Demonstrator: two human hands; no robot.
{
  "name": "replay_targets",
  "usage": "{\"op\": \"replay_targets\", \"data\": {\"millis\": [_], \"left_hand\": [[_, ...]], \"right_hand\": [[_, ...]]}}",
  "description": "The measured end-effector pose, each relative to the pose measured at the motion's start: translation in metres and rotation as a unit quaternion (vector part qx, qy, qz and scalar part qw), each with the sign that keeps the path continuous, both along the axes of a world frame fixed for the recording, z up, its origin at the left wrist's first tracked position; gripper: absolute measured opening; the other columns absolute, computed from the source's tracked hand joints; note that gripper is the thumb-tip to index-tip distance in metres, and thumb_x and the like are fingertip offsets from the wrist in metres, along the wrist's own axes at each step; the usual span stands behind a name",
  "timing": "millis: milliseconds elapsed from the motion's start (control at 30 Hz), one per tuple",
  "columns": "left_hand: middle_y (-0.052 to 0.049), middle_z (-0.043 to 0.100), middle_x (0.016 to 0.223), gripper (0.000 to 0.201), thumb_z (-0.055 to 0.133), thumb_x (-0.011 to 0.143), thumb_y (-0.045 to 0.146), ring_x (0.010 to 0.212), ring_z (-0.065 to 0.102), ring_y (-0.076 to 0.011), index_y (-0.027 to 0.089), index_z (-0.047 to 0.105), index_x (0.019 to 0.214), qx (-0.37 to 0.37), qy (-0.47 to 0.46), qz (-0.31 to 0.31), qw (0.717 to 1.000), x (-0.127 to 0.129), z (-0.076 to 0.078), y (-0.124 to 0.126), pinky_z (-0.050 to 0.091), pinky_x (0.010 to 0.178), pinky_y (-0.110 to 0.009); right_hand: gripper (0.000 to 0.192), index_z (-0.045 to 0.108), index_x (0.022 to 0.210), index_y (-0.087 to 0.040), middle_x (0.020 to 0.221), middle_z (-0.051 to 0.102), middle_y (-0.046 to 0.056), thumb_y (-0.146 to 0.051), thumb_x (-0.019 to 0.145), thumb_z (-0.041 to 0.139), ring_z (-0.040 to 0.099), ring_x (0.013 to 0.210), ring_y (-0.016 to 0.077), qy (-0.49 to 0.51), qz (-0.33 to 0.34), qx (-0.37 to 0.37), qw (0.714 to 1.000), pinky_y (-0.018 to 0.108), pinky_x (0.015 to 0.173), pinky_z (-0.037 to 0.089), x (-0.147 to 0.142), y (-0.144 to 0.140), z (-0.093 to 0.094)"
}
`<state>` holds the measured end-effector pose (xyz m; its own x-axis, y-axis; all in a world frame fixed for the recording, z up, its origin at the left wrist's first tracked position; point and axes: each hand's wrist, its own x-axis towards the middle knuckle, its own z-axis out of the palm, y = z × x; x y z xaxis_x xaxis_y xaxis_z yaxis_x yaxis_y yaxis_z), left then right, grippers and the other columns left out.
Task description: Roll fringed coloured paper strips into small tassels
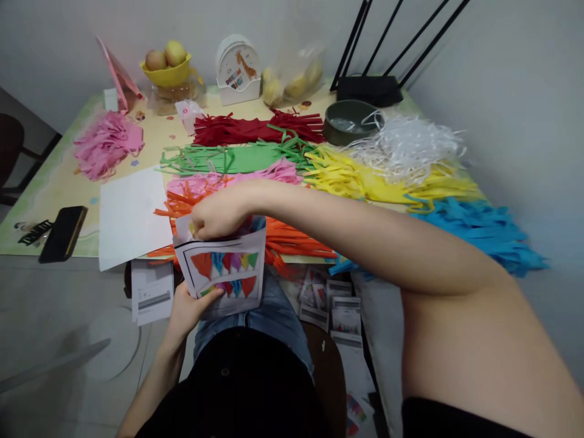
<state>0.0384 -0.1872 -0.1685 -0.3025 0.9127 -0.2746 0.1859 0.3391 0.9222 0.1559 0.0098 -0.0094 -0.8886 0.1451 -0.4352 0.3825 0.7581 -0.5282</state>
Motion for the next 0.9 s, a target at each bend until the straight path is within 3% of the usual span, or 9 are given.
{"op": "replay_targets", "data": {"millis": [100,267,367,433,500,600,733,800,900], "left_hand": [[-0.011,0.078,0.099,0.045,0.083,0.064,0.039,0.091,0.073,-0.0272,0.012,0.074,0.099,0.0,0.003,0.02,1.0,-0.002,0.001,0.003,0.057,0.084,-0.038],[-0.011,0.078,0.095,0.044,0.086,0.06,0.039,0.091,0.073,-0.0282,0.012,0.075,0.093,-0.002,0.011,0.073,0.997,-0.007,0.004,0.003,0.058,0.085,-0.039],[-0.012,0.078,0.092,0.044,0.087,0.06,0.041,0.09,0.073,-0.0279,0.011,0.074,0.089,0.007,0.006,0.107,0.994,-0.008,0.002,0.003,0.059,0.083,-0.037],[-0.012,0.078,0.092,0.045,0.087,0.06,0.041,0.09,0.074,-0.028,0.011,0.073,0.09,0.008,-0.008,0.105,0.994,-0.009,0.0,0.004,0.059,0.084,-0.038],[-0.012,0.078,0.096,0.046,0.088,0.06,0.039,0.092,0.073,-0.0281,0.012,0.072,0.094,0.002,-0.03,0.06,0.998,-0.011,0.0,0.008,0.059,0.085,-0.038],[-0.011,0.076,0.105,0.056,0.086,0.063,0.04,0.095,0.073,-0.0259,0.016,0.066,0.109,0.062,-0.076,0.026,0.995,-0.017,0.008,0.02,0.058,0.085,-0.035],[-0.01,0.071,0.117,0.065,0.078,0.076,0.04,0.103,0.071,-0.0215,0.025,0.046,0.13,0.223,-0.103,0.087,0.965,-0.02,0.026,0.042,0.056,0.09,-0.031],[-0.008,0.071,0.112,0.061,0.078,0.077,0.036,0.096,0.073,-0.02,0.027,0.043,0.127,0.241,-0.095,0.097,0.961,-0.018,0.032,0.051,0.056,0.086,-0.03],[-0.004,0.071,0.099,0.043,0.078,0.077,0.033,0.085,0.072,-0.0168,0.024,0.051,0.109,0.242,-0.075,0.098,0.962,-0.016,0.032,0.057,0.056,0.078,-0.026]], "right_hand": [[0.024,0.07,0.067,-0.014,0.059,0.061,0.001,-0.023,0.088,0.062,0.053,0.057,0.0105,0.11,-0.084,0.105,0.985,0.027,0.064,0.04,0.013,0.004,0.019],[0.029,0.072,0.079,-0.014,0.069,0.065,0.002,-0.036,0.093,0.06,0.062,0.074,0.0153,0.316,-0.254,0.176,0.897,0.03,0.076,0.047,0.058,0.002,0.029],[0.035,0.071,0.086,-0.015,0.082,0.07,0.006,-0.048,0.092,0.06,0.065,0.077,0.0172,0.363,-0.343,0.15,0.853,0.031,0.075,0.052,0.077,-0.007,0.001],[0.041,0.067,0.108,-0.017,0.099,0.073,0.008,-0.052,0.085,0.067,0.069,0.084,0.019,0.393,-0.365,0.051,0.843,0.031,0.075,0.055,0.08,-0.016,-0.032],[0.056,0.054,0.128,-0.022,0.107,0.073,0.007,-0.052,0.084,0.069,0.071,0.092,0.0202,0.428,-0.385,-0.077,0.814,0.031,0.077,0.057,0.078,-0.026,-0.067],[0.054,0.046,0.13,-0.023,0.103,0.074,0.005,-0.047,0.086,0.067,0.072,0.092,0.02,0.442,-0.445,-0.181,0.757,0.03,0.077,0.058,0.073,-0.041,-0.103],[0.055,0.039,0.122,-0.026,0.09,0.074,0.0,-0.042,0.082,0.072,0.072,0.075,0.0161,0.459,-0.488,-0.251,0.699,0.026,0.067,0.056,0.072,-0.057,-0.12],[0.047,0.042,0.111,-0.026,0.085,0.072,-0.001,-0.042,0.08,0.074,0.071,0.072,0.0151,0.478,-0.511,-0.239,0.673,0.026,0.067,0.056,0.072,-0.062,-0.125],[0.038,0.05,0.099,-0.023,0.086,0.071,0.0,-0.043,0.078,0.076,0.071,0.078,0.0147,0.49,-0.544,-0.179,0.657,0.025,0.07,0.055,0.073,-0.068,-0.134]]}}
